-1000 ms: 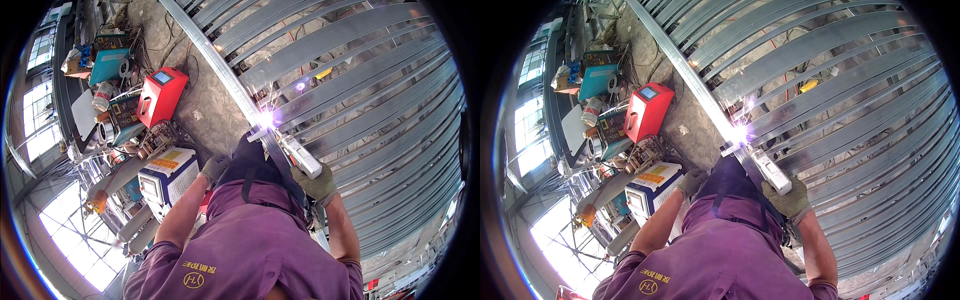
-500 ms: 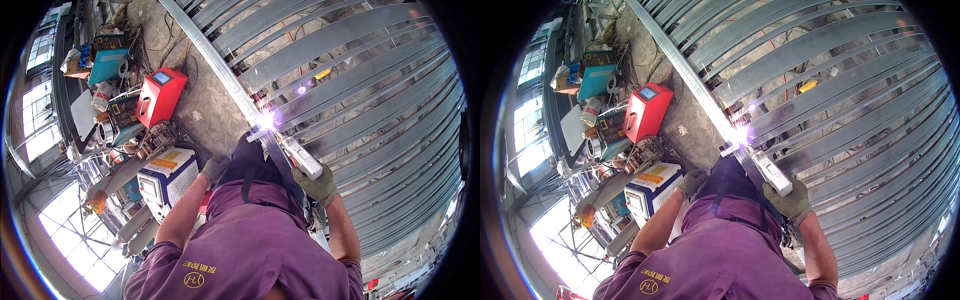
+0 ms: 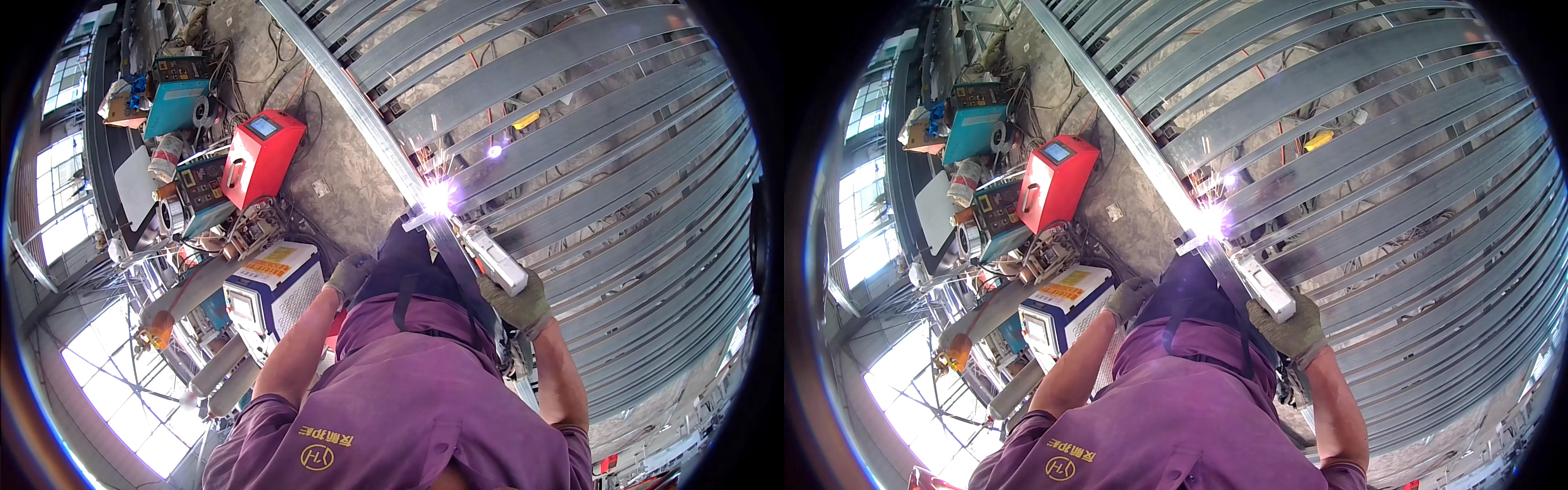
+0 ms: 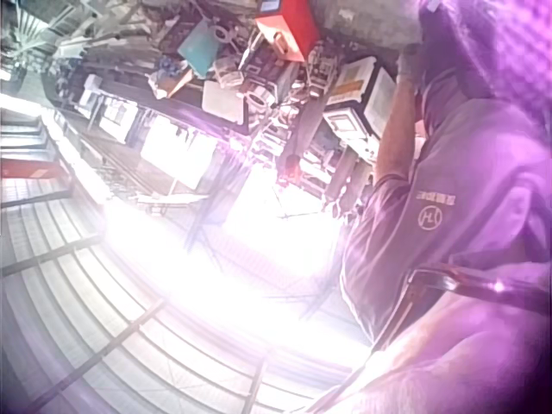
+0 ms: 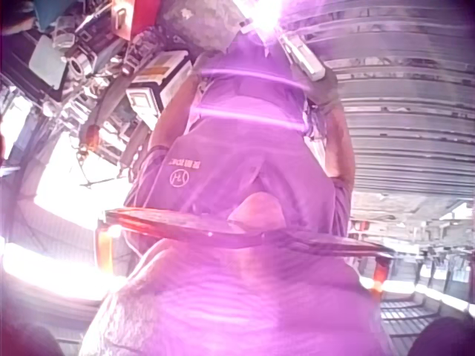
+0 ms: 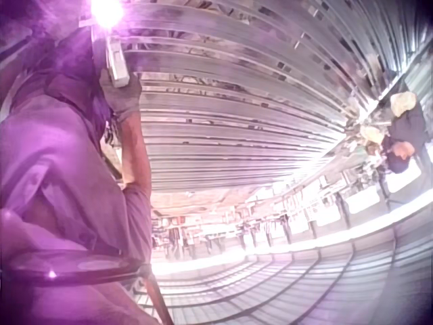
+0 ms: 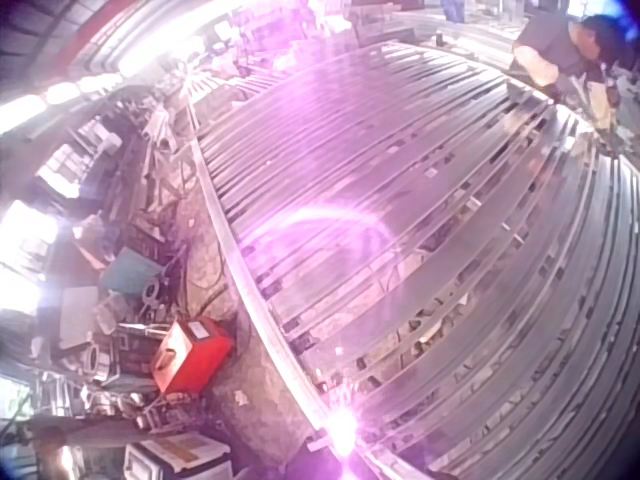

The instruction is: The person uses a handheld welding tool to join metal bars on a large metal frame structure. They move along the frame, applying welds at various intersection points to secure the components together.

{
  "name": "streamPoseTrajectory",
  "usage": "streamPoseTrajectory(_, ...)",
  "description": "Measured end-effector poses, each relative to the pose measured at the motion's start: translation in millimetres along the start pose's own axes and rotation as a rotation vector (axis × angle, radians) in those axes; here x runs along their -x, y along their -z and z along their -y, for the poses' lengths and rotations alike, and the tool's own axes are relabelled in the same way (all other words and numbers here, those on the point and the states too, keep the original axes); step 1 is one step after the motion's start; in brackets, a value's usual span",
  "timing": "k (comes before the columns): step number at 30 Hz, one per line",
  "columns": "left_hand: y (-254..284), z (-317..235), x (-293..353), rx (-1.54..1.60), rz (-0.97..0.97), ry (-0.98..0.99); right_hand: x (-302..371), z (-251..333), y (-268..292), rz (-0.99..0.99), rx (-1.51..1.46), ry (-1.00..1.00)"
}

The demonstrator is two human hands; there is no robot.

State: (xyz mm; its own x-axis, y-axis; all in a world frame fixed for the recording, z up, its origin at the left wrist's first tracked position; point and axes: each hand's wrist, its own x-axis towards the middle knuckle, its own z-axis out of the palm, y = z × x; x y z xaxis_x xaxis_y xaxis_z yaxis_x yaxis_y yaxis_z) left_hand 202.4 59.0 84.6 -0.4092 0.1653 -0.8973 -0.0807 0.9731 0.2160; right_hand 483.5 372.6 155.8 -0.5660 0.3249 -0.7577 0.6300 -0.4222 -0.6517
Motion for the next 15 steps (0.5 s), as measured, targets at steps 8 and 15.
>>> streamPoseTrajectory(8,1.0,-5.3,3.3,0.011,0.016,-0.004,3.4,4.4,1.7,-0.024,0.132,0.013)
streamPoseTrajectory(15,-3.1,12.7,-5.6,0.019,0.004,-0.033,5.3,9.1,4.0,0.013,0.153,0.02)
